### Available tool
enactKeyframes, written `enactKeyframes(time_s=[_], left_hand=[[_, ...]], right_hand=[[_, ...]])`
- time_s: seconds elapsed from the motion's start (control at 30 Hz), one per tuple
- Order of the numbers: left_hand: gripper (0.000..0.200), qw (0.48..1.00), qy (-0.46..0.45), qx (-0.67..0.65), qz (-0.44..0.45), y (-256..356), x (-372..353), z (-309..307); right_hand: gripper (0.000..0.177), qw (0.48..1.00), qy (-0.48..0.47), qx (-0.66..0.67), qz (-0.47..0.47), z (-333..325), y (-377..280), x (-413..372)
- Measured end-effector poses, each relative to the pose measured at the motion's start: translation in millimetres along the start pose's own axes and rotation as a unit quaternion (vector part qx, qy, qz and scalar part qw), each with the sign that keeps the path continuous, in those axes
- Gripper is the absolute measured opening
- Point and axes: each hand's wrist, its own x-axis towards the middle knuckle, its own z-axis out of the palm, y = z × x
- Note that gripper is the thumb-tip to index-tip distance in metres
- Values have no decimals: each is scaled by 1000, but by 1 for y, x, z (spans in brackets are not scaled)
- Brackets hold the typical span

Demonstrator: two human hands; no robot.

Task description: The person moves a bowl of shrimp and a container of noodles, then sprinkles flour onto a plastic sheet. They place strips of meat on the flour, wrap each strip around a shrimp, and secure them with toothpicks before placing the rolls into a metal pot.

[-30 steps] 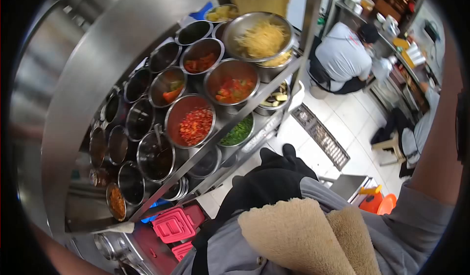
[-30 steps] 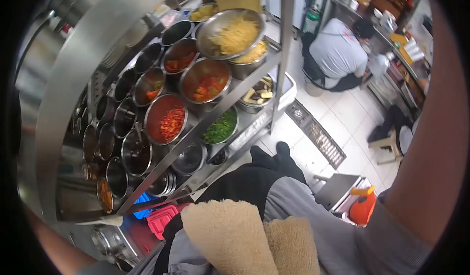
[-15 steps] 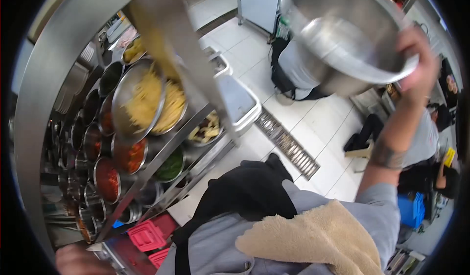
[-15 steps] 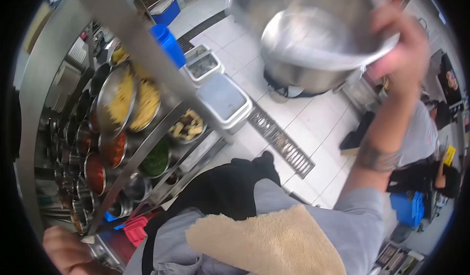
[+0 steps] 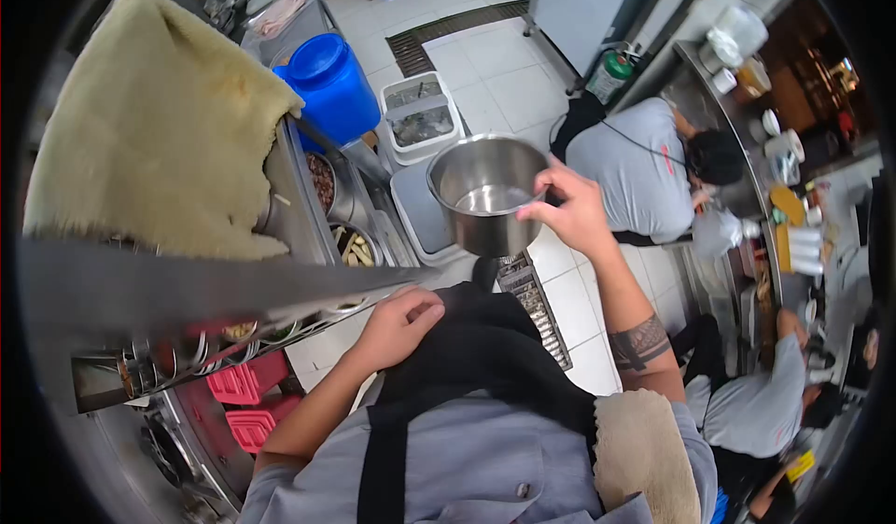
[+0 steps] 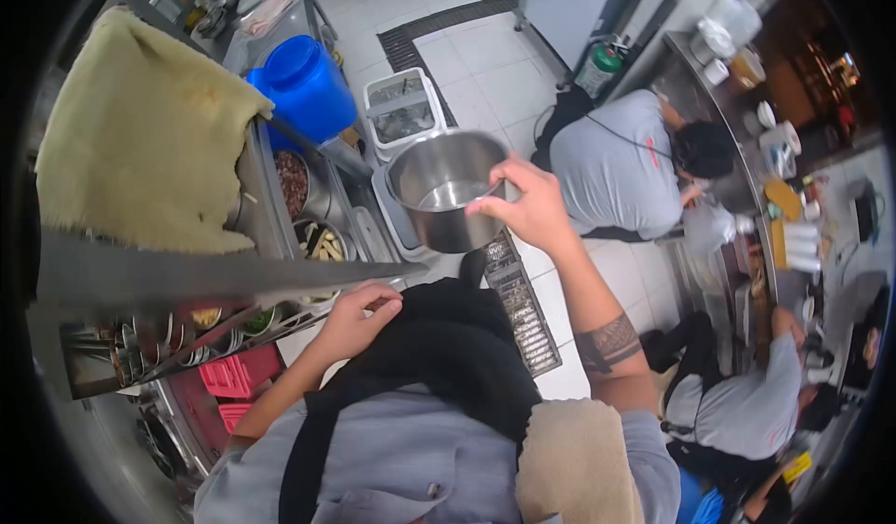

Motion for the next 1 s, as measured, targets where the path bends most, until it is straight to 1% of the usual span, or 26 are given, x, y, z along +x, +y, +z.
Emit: enactKeyframes(time_s=[0.03, 0.07, 0.1, 0.13, 0.17, 0.2, 0.23, 0.3, 0.33, 0.4, 0.43, 0.47, 0.5, 0.57, 0.6, 0.63, 0.67, 0.7, 0.73, 0.77, 0.83, 0.87, 0.9, 0.97, 1.0], left_hand=[[16, 1000, 8, -3, -3, -12, 16, 6], [16, 999, 53, -5, -9, -22, 34, 12], [17, 995, 97, -8, -12, -32, 52, 17], [18, 994, 103, -12, -18, -48, 70, 22], [20, 993, 103, 1, -49, -59, 87, 25], [21, 991, 118, -5, -59, -67, 106, 23], [22, 988, 133, -16, -76, -75, 117, 26], [22, 979, 170, -17, -108, -103, 126, 37], [23, 972, 195, -4, -128, -113, 132, 37], [23, 967, 213, 0, -142, -121, 131, 35], [23, 964, 215, 7, -156, -117, 131, 33], [24, 963, 200, -3, -182, -112, 129, 30], [24, 958, 216, -5, -186, -107, 130, 27], [24, 948, 213, -19, -237, -99, 133, 26], [27, 946, 198, -6, -258, -98, 134, 26], [27, 941, 210, -12, -264, -94, 135, 25], [28, 938, 214, -14, -272, -89, 135, 26], [30, 935, 219, -16, -279, -87, 137, 26], [33, 933, 214, -9, -291, -86, 140, 24], [37, 923, 200, -9, -328, -85, 144, 22], [40, 895, 191, 24, -402, -81, 163, 23], [44, 882, 186, 46, -431, -81, 176, 26], [44, 872, 198, 43, -446, -83, 189, 38], [42, 869, 222, 84, -434, -83, 221, 55], [44, 867, 215, 69, -444, -58, 249, 49]], right_hand=[[45, 985, -59, 66, 145, 12, 10, 23], [46, 965, -71, 166, 190, 41, 48, 43], [49, 933, -81, 262, 233, 66, 81, 65], [57, 889, -107, 307, 321, 76, 83, 88], [65, 836, -132, 346, 406, 83, 85, 114], [90, 801, -188, 356, 443, 99, 114, 135], [90, 802, -203, 345, 444, 103, 122, 155], [109, 697, -249, 411, 533, 116, 131, 197], [111, 684, -304, 414, 517, 118, 135, 216], [111, 682, -329, 421, 499, 122, 143, 252], [111, 677, -341, 433, 487, 125, 135, 269], [102, 705, -299, 418, 488, 123, 127, 284], [102, 704, -315, 415, 482, 127, 129, 299], [86, 818, -231, 361, 384, 131, 145, 334], [61, 862, -194, 313, 347, 137, 155, 356], [61, 861, -209, 311, 344, 142, 160, 380], [55, 917, -194, 230, 263, 150, 166, 406], [51, 957, -176, 149, 174, 161, 169, 432], [45, 980, -141, 71, 121, 167, 155, 456], [44, 983, -143, 64, 98, 173, 141, 480], [43, 990, -134, 42, 26, 208, 146, 532], [42, 989, -128, 70, -5, 230, 147, 559], [42, 987, -121, 99, -33, 253, 149, 584], [37, 981, -119, 116, -100, 300, 145, 637], [35, 975, -123, 147, -109, 327, 142, 663]])
